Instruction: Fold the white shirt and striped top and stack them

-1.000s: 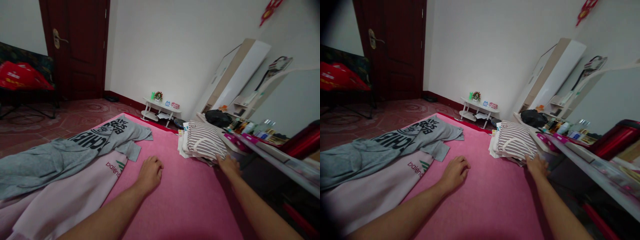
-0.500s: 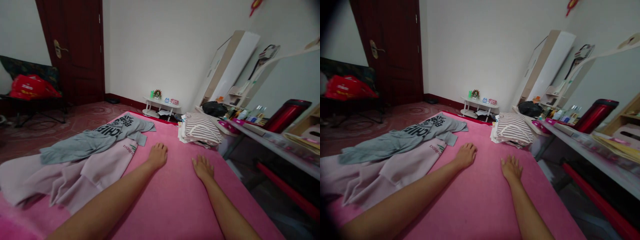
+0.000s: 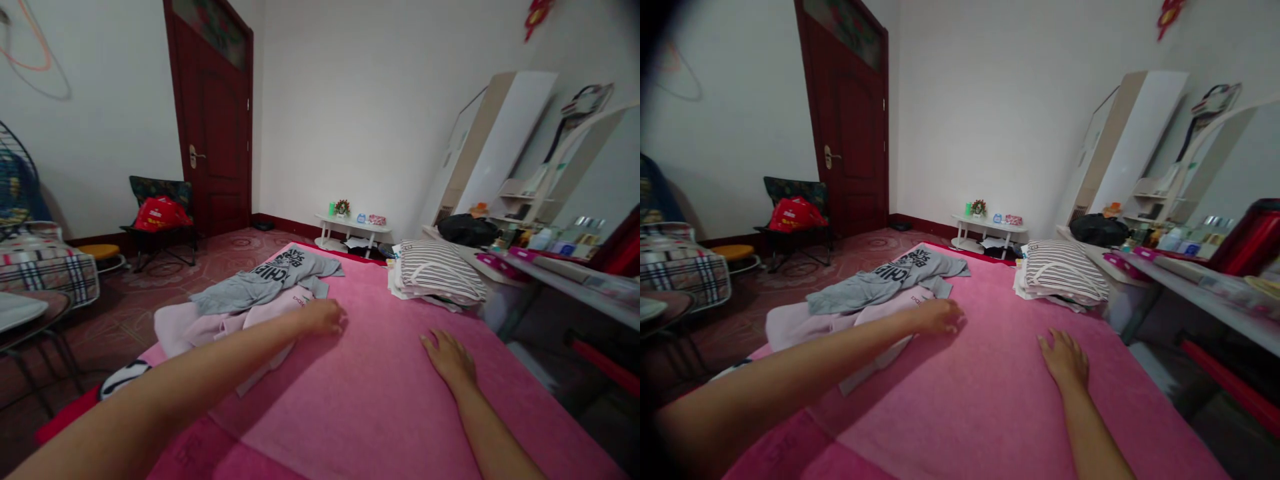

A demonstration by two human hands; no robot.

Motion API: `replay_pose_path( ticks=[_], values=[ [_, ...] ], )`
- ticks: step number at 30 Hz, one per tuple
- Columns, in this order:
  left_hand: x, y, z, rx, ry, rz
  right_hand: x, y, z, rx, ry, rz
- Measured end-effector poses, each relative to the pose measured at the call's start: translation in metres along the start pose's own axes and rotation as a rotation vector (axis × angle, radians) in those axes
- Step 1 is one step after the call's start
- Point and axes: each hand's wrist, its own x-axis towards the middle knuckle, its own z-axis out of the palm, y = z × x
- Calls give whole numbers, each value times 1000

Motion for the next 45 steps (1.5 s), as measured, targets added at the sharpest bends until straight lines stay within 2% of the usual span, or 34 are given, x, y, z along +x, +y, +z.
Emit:
replay_pose_path(
  ticks=[2, 3, 5, 7, 10, 13, 17, 20, 24, 28, 30, 33, 35, 37, 38, 40, 42, 43, 45],
  values=[
    [-14, -42, -20, 89, 157, -284, 1, 1, 2, 8, 15, -1],
    [-21, -62, -27, 114, 199, -382, 1, 1, 3, 13, 18, 2],
    [-35, -98, -33, 129, 210, -510, 1, 1, 3, 23, 20, 10],
    [-45, -122, -29, 110, 196, -613, 0, 0, 2, 29, 18, 17],
    [-48, -139, -18, 37, 238, -737, -3, -2, -2, 31, 18, 16],
    [-47, -147, -17, -39, 246, -801, -6, -4, -6, 36, 22, 10],
    [-47, -161, -37, -77, 217, -869, -8, -5, -9, 38, 32, 20],
    [-40, -160, -51, -92, 185, -837, -9, -6, -12, 38, 32, 36],
    [-25, -135, -54, -61, 154, -773, -11, -7, -14, 48, 36, 39],
    [-14, -109, -51, 40, 232, -791, -11, -6, -12, 60, 56, 52],
    [-7, -103, -59, 68, 294, -835, -10, -6, -11, 67, 67, 54],
    [12, -86, -88, 75, 416, -867, -11, -8, -13, 79, 78, 53],
    [32, -60, -109, 39, 570, -767, -12, -9, -15, 82, 79, 56],
    [53, -21, -121, -67, 693, -531, -12, -9, -16, 89, 77, 53],
    [62, 1, -123, -130, 692, -381, -12, -8, -15, 100, 79, 48],
    [72, 45, -111, -231, 570, -68, -10, -4, -13, 151, 92, 29],
    [72, 79, -82, -229, 357, 154, -8, 3, -9, 244, 110, 3],
    [69, 91, -61, -186, 294, 207, -6, 6, -7, 302, 120, -7],
    [60, 104, -16, -97, 209, 224, -4, 13, -4, 417, 134, -15]
  ],
)
